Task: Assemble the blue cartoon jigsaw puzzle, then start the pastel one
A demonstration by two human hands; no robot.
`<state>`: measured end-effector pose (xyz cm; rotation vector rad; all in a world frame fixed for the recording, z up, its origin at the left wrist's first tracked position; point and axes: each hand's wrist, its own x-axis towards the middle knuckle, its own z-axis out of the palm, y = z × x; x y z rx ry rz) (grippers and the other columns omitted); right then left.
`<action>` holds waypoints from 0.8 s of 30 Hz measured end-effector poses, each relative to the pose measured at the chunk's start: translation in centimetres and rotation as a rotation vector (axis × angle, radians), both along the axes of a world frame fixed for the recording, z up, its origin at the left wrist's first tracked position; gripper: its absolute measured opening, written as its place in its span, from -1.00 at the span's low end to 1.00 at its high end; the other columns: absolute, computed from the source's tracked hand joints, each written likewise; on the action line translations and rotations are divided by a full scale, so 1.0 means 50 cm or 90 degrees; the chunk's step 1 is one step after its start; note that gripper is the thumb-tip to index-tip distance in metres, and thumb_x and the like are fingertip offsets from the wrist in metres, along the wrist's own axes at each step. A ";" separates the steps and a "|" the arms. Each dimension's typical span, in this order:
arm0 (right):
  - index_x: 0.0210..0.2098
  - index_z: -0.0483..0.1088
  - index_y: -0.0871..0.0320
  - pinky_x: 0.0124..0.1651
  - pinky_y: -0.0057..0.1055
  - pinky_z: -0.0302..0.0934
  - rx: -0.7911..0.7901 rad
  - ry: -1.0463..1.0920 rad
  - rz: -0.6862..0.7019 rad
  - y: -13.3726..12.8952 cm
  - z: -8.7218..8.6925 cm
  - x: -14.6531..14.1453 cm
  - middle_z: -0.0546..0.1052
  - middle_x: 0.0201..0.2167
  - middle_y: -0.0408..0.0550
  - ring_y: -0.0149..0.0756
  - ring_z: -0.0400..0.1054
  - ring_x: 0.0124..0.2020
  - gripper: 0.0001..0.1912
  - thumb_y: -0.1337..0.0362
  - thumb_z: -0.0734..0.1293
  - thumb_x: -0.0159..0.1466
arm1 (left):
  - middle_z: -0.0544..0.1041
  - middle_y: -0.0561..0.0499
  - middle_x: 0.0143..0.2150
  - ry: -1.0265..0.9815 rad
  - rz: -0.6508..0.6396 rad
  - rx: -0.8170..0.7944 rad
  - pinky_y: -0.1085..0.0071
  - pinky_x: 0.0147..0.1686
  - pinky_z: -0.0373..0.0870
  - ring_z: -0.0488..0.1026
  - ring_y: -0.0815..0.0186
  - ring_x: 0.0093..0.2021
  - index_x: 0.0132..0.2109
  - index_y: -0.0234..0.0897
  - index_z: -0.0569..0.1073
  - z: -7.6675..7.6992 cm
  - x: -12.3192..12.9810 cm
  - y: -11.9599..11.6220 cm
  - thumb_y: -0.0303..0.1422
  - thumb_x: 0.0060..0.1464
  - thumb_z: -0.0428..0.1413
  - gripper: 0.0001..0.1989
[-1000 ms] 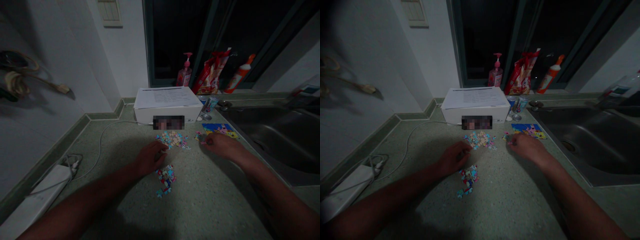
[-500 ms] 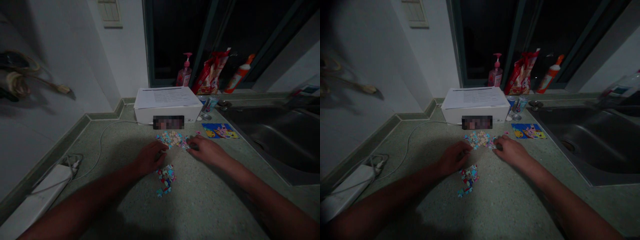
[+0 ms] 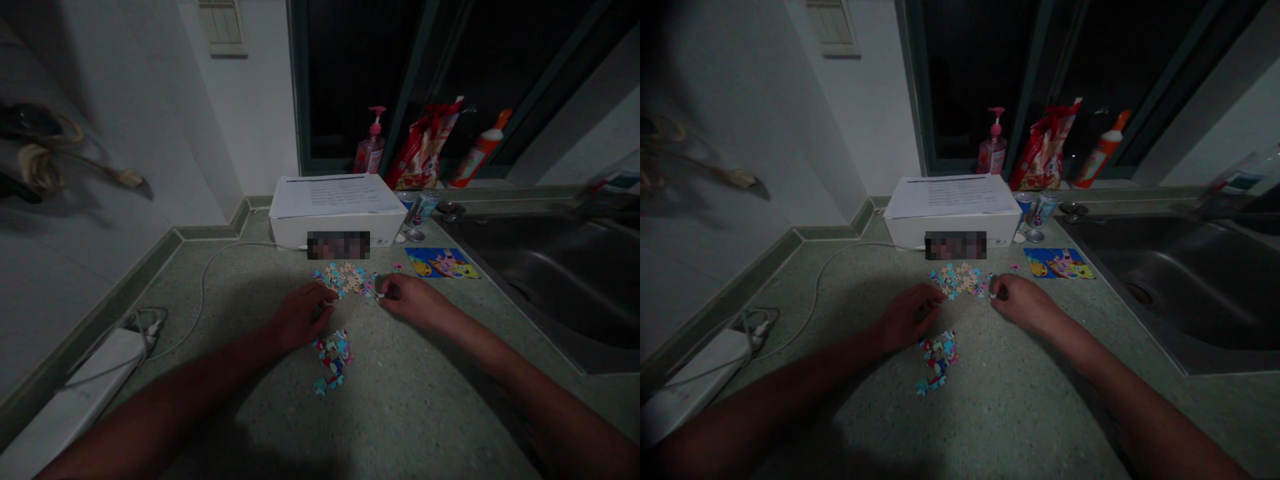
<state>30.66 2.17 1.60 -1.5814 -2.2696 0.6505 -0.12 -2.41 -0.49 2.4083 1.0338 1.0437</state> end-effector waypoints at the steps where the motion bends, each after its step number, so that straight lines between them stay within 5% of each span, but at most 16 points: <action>1: -0.32 0.48 0.03 -0.27 -0.23 0.32 -0.017 0.023 0.004 0.001 0.000 0.000 0.63 -0.37 -0.02 -0.14 0.53 -0.35 -0.94 0.32 0.41 0.21 | 0.64 -0.07 -0.06 -0.001 0.002 -0.002 0.26 -0.13 0.63 0.64 0.23 -0.18 0.06 -0.16 0.48 -0.001 0.000 0.000 -0.46 0.32 0.11 -0.79; 11: -0.32 0.49 0.05 -0.28 -0.32 0.33 -0.093 0.336 -0.011 -0.029 -0.006 -0.072 0.58 -0.40 -0.12 -0.27 0.45 -0.38 -0.89 0.19 0.46 0.20 | 0.64 -0.04 -0.07 0.029 0.021 -0.026 0.25 -0.10 0.62 0.63 0.21 -0.14 0.02 -0.17 0.53 -0.002 0.003 0.001 -0.42 0.29 0.21 -0.82; 17: -0.32 0.50 0.05 -0.33 -0.32 0.24 -0.103 0.412 -0.010 -0.057 -0.027 -0.140 0.53 -0.47 -0.15 -0.29 0.36 -0.44 -0.84 0.12 0.45 0.19 | 0.64 -0.02 -0.06 0.041 -0.009 -0.013 0.25 -0.10 0.62 0.63 0.19 -0.12 0.07 -0.10 0.52 -0.001 0.000 0.000 -0.39 0.25 0.29 -0.74; 24: -0.35 0.48 0.06 -0.39 -0.34 0.17 -0.134 0.428 0.004 -0.067 -0.028 -0.155 0.47 -0.51 -0.18 -0.33 0.29 -0.48 -0.81 0.10 0.47 0.17 | 0.61 0.00 -0.13 0.026 -0.014 0.017 0.31 -0.17 0.57 0.60 0.24 -0.19 -0.02 -0.15 0.51 -0.008 0.001 0.004 -0.44 0.29 0.23 -0.84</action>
